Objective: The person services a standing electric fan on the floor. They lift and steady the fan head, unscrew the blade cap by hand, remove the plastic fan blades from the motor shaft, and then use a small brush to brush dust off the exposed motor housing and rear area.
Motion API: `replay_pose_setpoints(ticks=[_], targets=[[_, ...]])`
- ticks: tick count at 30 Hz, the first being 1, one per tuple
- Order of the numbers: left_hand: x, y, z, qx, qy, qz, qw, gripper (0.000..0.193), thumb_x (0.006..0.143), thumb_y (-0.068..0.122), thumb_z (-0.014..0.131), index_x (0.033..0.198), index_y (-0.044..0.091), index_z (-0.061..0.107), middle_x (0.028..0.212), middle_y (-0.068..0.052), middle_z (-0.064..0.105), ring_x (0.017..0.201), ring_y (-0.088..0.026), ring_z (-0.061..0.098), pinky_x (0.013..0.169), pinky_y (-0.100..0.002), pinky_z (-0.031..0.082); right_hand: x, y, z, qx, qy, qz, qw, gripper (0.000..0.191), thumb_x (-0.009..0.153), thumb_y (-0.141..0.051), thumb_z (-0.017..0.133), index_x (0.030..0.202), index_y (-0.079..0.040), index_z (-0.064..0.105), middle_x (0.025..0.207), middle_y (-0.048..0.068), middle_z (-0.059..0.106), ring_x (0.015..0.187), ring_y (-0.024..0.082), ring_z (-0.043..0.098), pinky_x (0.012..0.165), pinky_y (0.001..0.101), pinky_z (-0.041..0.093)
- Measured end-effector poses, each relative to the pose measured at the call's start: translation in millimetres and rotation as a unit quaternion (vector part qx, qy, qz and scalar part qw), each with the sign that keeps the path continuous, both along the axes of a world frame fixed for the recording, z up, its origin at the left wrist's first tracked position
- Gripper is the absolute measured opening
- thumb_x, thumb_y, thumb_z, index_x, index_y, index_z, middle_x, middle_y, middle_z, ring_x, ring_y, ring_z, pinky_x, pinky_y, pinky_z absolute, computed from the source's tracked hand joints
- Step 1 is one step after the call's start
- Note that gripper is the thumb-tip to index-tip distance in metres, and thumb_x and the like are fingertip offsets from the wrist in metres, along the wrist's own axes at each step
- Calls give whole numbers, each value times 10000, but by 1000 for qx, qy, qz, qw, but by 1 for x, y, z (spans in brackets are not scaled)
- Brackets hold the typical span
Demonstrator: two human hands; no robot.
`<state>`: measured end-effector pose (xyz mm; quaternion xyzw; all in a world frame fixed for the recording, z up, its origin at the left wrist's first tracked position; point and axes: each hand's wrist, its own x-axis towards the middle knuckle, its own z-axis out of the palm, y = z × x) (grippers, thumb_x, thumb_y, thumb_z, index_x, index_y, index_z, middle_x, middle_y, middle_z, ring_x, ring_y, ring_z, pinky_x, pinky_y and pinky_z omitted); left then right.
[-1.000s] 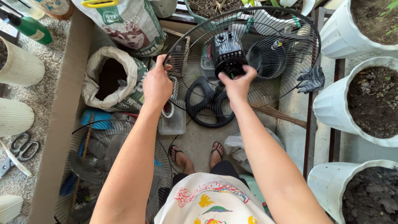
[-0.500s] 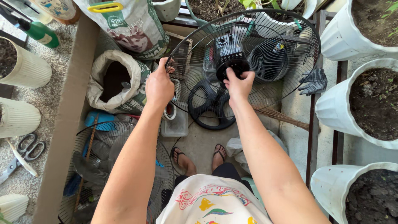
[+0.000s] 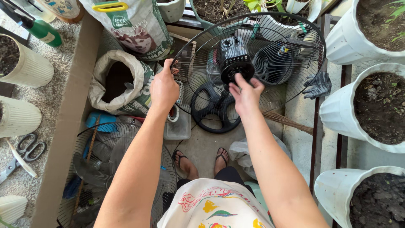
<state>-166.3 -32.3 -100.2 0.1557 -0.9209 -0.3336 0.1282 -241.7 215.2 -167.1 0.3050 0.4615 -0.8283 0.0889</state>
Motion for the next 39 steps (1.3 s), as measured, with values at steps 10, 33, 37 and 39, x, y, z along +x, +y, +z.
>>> replay_pose_setpoints(ticks=[10, 33, 37, 39], targets=[[-4, -3, -4, -3, 20, -7, 1000, 464, 895, -30, 532, 1315, 167, 531, 1058, -83, 774, 949, -393, 705, 775, -507, 522, -22, -2, -2, -113, 41, 24, 993, 335, 874, -135, 756, 1110, -33, 541, 1140, 172, 613, 944, 375, 681, 840, 494, 636], [-3, 1, 0, -12, -3, -10, 1000, 447, 901, -32, 519, 1304, 162, 532, 1076, -90, 769, 966, -407, 695, 783, -517, 510, -13, -5, 6, -74, 57, -40, 995, 450, 847, -26, 759, 1135, -122, 427, 1173, 93, 552, 1025, 260, 639, 841, 514, 634], [-4, 0, 1, -1, -10, -5, 1000, 433, 902, -30, 510, 1286, 167, 540, 1072, -76, 772, 973, -391, 702, 787, -509, 516, -17, -14, 0, 28, 89, -28, 995, 439, 817, -16, 786, 1115, -111, 477, 1156, 126, 560, 1041, 273, 635, 856, 469, 624], [-5, -1, 3, -2, -13, -8, 1000, 436, 891, -35, 505, 1274, 170, 545, 1072, -70, 774, 978, -384, 706, 788, -505, 519, -15, -20, 0, 135, 101, -8, 986, 438, 805, -39, 806, 1122, -115, 514, 1113, 104, 533, 1011, 246, 624, 849, 402, 630]])
